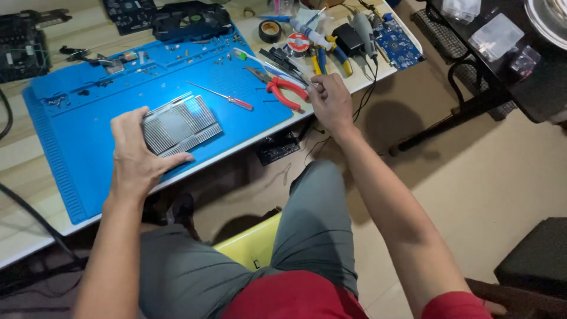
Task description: Cleaning a computer GPU heatsink by brushing the fins and using an electric air blower to remove dust.
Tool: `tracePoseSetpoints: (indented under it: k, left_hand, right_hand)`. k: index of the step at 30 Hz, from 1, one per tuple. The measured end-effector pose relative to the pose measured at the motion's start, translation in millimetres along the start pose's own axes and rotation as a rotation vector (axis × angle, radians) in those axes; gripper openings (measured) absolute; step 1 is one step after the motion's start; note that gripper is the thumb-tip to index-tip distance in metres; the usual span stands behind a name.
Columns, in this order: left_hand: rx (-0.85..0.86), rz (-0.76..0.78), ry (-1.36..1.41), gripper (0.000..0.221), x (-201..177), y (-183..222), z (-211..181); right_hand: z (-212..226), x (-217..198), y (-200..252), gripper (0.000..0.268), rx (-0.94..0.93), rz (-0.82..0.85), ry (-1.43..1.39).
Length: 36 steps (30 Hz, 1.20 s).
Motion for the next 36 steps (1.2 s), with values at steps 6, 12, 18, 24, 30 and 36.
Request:
tracePoseSetpoints:
  k: [6,12,18,24,30,36]
  left_hand:
    - [-0.051,-0.016,0.034,0.124,0,-1,6]
    - [-0.058,-0.030,0.047,0.109,-3,0,1]
    - [-0.062,-0.037,0.037,0.108,-4,1,-1]
    - [-0.048,-0.050,0.031,0.105,-3,3,0]
    - [-0.025,-0.062,0.049,0.101,-6,4,2]
    - [-0.016,-0.050,0.078,0.105,-9,4,8]
  right_hand:
    - [11,12,3,0.007,0.066,-0.084,0.071]
    - [-4,-2,-14,0.014,0.168,0.015,0.104]
    - [14,-7,-33,0.026,0.146,0.329,0.425]
    - [5,6,-47,0.038,0.313,0.520,0.640]
    - [-17,-8,-48,0.031,0.395,0.475,0.663]
    - [-31,-18,-20,0.030,0.301,0.470,0.629]
Point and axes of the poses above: each hand's wrist, its own y-axis away from the middle knuckle, its own x-axis out of the palm, z = x × y, the point moved 3 cm from there along -y, towards the middle knuckle, and after that the axes turned 4 degrees about y, right-handed, at the moved point
